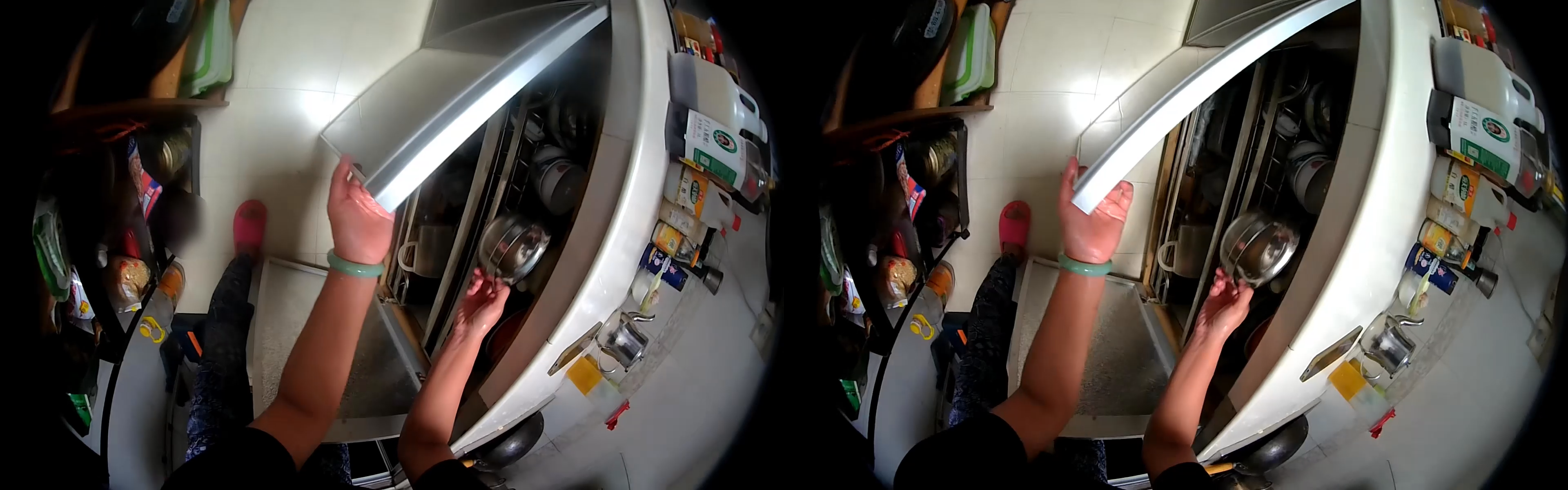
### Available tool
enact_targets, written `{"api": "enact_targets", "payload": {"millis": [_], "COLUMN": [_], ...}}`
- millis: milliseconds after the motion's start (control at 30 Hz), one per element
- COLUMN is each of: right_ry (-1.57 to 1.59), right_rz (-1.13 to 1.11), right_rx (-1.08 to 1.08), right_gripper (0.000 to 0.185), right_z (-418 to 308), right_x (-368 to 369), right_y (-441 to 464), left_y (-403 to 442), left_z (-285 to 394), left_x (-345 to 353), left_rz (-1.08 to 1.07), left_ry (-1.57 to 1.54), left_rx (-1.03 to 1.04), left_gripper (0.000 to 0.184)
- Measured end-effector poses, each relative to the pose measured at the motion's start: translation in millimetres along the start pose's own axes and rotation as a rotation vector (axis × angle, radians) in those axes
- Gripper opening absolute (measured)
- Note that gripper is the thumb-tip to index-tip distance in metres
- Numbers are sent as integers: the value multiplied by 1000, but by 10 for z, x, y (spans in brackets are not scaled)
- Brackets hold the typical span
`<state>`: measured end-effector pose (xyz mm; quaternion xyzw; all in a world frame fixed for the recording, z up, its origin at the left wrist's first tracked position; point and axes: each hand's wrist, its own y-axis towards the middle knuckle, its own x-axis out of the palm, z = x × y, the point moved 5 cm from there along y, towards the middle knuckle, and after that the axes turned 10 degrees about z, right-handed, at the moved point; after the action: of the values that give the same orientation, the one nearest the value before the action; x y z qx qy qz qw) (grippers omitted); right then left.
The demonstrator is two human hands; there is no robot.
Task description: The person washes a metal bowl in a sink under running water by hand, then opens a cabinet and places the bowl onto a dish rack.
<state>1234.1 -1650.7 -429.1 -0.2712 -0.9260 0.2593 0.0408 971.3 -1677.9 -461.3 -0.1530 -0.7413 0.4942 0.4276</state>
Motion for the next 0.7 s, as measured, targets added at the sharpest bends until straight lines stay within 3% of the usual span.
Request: {"api": "enact_targets", "payload": {"millis": [133, 233, 400, 567, 633, 667, 700], "right_ry": [72, 82, 234, 255, 284, 194, -33], "right_rz": [68, -23, 146, 109, -34, -34, -123], "right_rx": [-101, -228, -429, -536, -521, -550, -739], "right_gripper": [29, 32, 41, 46, 47, 43, 42], "right_z": [-226, -365, -521, -673, -643, -690, -545], "right_x": [208, 284, 458, 753, 794, 911, 745], "right_y": [260, 571, 1101, 1127, 1274, 1059, 1381], "left_y": [-34, 35, -57, -71, -99, -103, -95], "left_z": [62, 22, -47, -104, -132, -156, -203], "left_x": [50, -91, -98, -175, -202, -257, -304], "left_rz": [-36, -56, -95, -124, -177, -173, -175], "left_ry": [23, 17, 95, 160, 213, 246, 284], "left_rx": [-44, -65, -129, -184, -213, -235, -266], "left_gripper": [25, 27, 28, 27, 26, 25, 24]}}
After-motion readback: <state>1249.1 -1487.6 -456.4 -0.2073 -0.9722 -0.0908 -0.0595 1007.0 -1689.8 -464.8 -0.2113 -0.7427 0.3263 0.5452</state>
